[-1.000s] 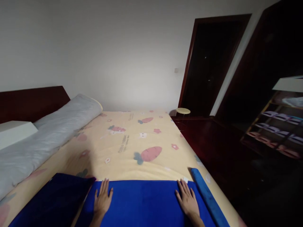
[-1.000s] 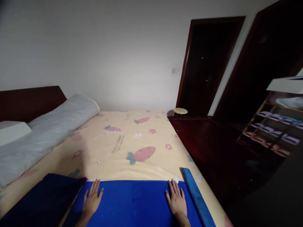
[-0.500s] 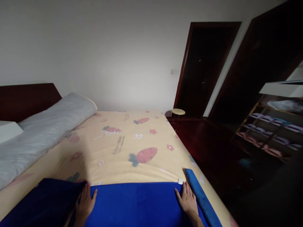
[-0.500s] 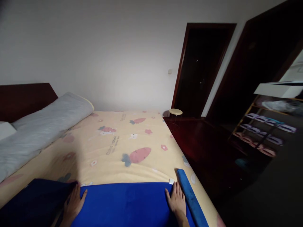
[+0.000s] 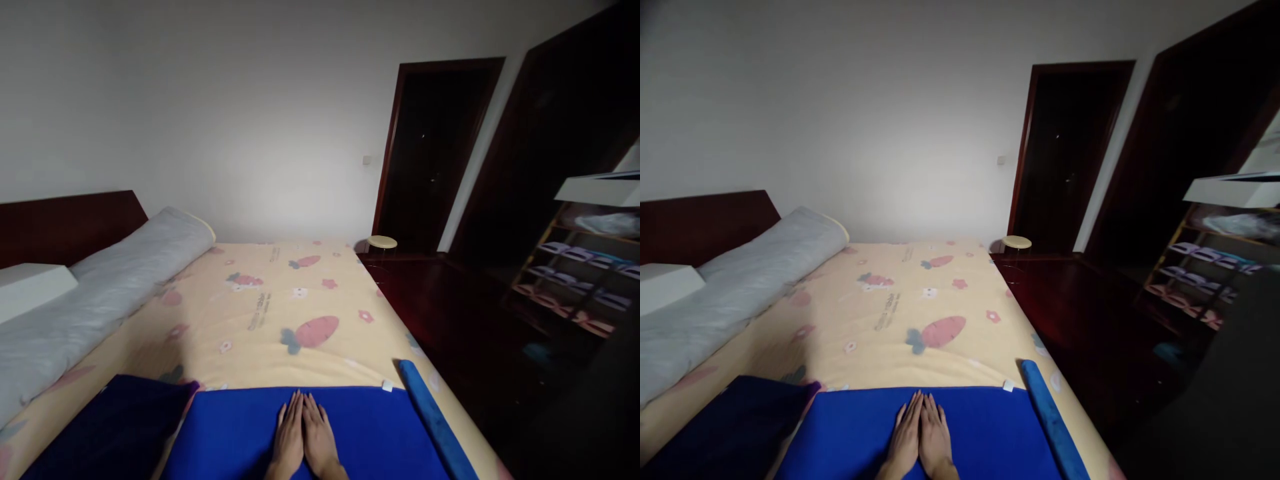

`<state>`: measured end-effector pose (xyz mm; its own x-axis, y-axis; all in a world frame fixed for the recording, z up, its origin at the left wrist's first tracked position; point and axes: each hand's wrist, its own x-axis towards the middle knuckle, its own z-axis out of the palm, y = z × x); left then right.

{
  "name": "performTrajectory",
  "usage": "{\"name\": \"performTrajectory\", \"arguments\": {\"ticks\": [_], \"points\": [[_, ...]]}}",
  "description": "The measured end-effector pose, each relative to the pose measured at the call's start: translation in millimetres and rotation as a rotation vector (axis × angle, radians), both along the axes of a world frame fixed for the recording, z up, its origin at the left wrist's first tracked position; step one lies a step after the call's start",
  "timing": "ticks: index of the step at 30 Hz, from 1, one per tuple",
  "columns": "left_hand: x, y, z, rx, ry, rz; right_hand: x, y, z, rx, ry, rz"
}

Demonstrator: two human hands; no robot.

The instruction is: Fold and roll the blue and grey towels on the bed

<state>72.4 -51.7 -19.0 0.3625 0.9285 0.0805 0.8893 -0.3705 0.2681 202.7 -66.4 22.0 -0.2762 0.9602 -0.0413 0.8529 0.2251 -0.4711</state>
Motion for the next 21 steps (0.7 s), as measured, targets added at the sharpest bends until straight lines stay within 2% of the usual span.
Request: {"name": "performTrajectory", "arguments": {"ticks": [1,3,5,9,11,13,14,16,19,21], "points": [[2.5,2.8,4.0,-0.035,0.012,-0.003,-3.0,1.1,1.8,-0.023,0.003,-0.001],[-11.4,7.0,10.4,-0.055,0.039,0.042,13.6,1.8,0.6,-0.025,-0.017,-0.018],[-43.7,8.5,14.5,-0.041,0.07,0.146,51.2,-0.2,-6.4,0.001,-0.068,-0.067],[-122.9,4.4,19.6,-0.034,0.168,0.354,136.7,-9.2,-27.4,0.073,-0.185,-0.251],[-150.5,1.4,23.1,-0.041,0.219,0.438,162.4,-12.5,-33.6,0.107,-0.216,-0.317],[-159.7,-0.8,27.2,-0.023,0.241,0.49,167.0,-12.7,-32.5,0.109,-0.231,-0.36],[-155.9,-1.4,29.0,0.002,0.235,0.489,160.3,-11.6,-29.1,0.106,-0.229,-0.367],[-132.1,-1.8,30.7,0.065,0.19,0.416,130.7,-7.6,-18.4,0.112,-0.196,-0.33],[-69.8,-0.6,27.3,0.101,0.094,0.197,63.0,-0.7,-2.1,0.128,-0.074,-0.111],[-29.8,0.8,22.3,0.042,0.067,0.09,23.5,2.5,3.1,0.082,0.002,0.021]]}}
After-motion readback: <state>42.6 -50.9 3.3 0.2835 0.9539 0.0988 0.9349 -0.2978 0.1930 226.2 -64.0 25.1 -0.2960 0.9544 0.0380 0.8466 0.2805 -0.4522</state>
